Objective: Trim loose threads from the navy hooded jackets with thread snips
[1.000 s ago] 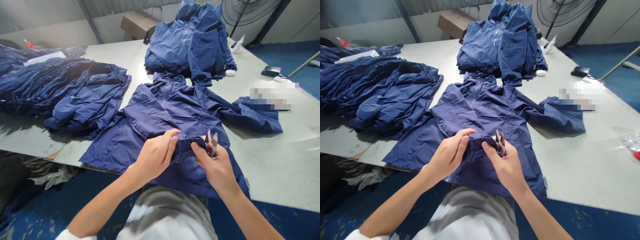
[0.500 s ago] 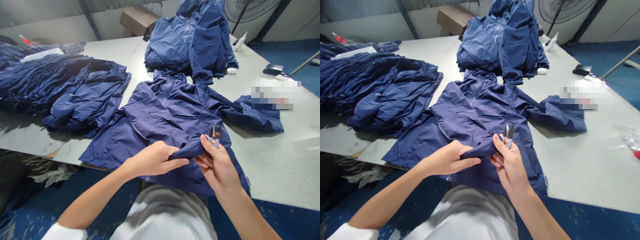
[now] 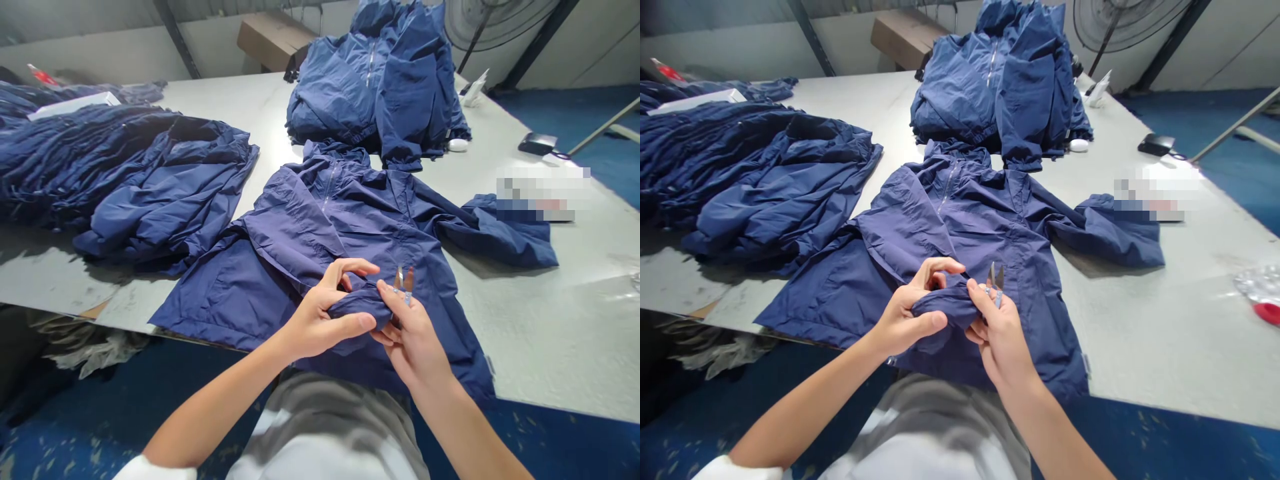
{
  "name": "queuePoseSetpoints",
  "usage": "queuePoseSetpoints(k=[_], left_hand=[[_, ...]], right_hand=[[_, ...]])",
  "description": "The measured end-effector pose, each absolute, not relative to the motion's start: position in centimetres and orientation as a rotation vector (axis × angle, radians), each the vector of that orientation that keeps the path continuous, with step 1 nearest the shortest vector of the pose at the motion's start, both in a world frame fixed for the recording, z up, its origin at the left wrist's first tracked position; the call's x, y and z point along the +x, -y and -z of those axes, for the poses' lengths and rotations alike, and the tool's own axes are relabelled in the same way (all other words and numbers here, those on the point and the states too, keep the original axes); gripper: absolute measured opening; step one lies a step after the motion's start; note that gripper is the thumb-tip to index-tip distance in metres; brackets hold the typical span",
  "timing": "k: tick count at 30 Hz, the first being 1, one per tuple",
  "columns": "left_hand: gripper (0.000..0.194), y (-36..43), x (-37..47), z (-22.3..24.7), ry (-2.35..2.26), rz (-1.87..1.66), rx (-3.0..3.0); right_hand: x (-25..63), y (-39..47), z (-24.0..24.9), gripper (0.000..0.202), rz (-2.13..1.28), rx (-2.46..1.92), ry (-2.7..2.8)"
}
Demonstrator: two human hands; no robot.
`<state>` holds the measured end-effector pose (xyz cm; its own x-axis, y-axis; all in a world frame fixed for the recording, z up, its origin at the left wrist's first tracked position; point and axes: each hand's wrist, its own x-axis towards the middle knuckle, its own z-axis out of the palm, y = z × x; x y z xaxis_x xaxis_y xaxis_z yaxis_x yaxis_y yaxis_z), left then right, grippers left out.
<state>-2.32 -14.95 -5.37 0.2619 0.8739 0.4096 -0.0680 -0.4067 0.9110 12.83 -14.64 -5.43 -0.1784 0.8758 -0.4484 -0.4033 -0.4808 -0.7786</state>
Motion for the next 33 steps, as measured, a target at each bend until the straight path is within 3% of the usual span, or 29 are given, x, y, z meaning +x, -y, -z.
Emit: queuePoseSetpoints(k=[5,12,16,22,33], left_hand=[[0.025,15.3,-2.1,6.0,-0.737,-1.331,1.391],[0.029,15.3,-3.8,5.1,-0.786,-1.098,1.368],[0.026,15.3,-4.2,4.9,-0.775,-1.039,1.417],[0.004,15.7,-4.1,4.6,-0.799,-1.027,1.513],[0.009,15.9,-3.6,4.3,-0.824,-1.032,1.716]], right_hand=[[13.1,14.4,6.7,0.05,-1.712,-1.264,0.857],[16.8,13.8,5.6,0.038,-0.804,-1.124,1.848],[16.9,13.8,3.6,0.027,-0.489,-0.949,2.151],[16.2,13.9,3.2,0.02,-0.461,-0.853,2.202],[16.3,14.1,3.5,0.025,-0.383,-0.867,2.164]])
